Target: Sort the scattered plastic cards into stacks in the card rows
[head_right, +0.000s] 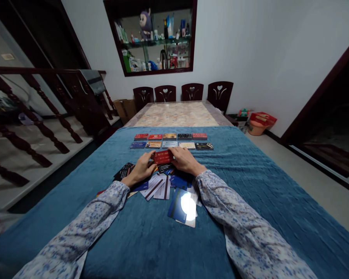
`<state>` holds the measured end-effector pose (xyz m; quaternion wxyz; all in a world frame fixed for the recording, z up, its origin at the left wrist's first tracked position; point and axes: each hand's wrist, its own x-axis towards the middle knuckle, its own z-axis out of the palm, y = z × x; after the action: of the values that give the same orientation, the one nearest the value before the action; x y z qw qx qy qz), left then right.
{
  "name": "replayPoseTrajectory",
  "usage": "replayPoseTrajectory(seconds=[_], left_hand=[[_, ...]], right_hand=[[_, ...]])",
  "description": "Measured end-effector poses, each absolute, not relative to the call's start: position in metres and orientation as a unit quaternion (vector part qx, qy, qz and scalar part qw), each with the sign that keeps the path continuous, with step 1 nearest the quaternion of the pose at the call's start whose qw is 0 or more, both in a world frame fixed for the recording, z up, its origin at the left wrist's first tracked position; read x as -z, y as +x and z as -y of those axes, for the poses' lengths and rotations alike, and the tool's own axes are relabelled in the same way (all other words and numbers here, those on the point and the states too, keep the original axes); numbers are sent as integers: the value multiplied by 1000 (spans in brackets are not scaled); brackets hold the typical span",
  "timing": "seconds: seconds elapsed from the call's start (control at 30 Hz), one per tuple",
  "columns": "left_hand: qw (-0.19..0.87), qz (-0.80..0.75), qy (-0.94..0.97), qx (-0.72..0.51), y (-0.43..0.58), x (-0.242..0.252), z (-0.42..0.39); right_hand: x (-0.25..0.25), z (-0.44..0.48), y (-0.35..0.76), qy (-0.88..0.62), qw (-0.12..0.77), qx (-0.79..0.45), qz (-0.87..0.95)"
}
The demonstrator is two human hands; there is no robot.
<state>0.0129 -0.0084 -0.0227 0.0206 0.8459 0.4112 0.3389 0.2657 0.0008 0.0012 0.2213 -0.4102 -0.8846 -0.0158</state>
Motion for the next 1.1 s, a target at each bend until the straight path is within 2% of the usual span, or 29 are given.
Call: replayPoseTrajectory(seconds=[0.6,1.1], left_hand=[[6,-462,841,-282,14,16,7],[6,-495,841,-217,1,-9,11]], right_hand=[[-6,2,263,-456,203,22,866],[-14,-12,247,-404,181,32,896]])
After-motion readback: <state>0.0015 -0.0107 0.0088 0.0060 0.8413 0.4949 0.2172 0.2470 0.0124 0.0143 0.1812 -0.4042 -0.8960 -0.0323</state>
